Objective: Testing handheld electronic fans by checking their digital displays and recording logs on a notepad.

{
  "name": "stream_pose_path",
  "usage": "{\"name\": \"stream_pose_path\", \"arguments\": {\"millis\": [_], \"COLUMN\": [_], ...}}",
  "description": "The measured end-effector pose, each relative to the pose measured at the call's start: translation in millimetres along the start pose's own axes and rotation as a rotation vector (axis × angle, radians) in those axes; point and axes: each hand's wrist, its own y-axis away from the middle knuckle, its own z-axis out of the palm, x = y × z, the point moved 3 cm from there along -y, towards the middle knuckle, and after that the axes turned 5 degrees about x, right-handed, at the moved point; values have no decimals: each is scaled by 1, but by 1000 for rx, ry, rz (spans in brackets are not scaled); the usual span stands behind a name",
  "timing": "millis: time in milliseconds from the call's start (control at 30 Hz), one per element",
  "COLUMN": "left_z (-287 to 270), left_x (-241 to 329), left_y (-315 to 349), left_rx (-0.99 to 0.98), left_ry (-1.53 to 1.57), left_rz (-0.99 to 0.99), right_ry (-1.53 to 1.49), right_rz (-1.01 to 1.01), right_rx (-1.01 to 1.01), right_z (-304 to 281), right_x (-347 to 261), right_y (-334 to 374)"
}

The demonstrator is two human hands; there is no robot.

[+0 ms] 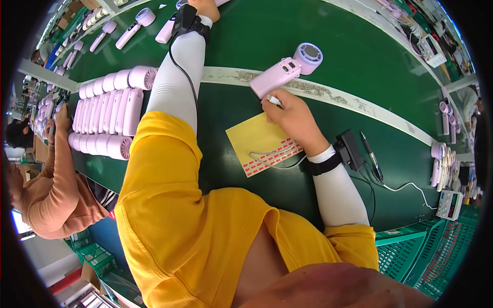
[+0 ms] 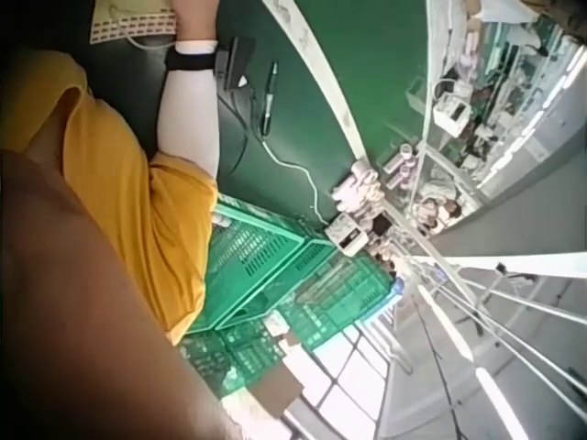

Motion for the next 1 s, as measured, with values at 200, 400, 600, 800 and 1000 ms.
{"name": "stream_pose_path", "arguments": {"millis": [200, 400, 600, 800, 1000], "left_z": [5, 4, -14, -192, -236], "left_x": [0, -4, -1, -25, -68], "left_y": [-3, 8, 42, 114, 170], "left_rx": [-8, 116, 60, 440, 454], "left_ry": [212, 315, 690, 667, 1491], "left_rz": [-69, -244, -84, 298, -93], "right_ry": [17, 74, 125, 430, 852], "right_rz": [7, -68, -73, -437, -316], "right_rx": [-5, 53, 45, 493, 590], "right_z": [-2, 2, 5, -9, -29], "right_x": [0, 1, 3, 6, 1], "right_y": [-2, -5, -3, 0, -13]}}
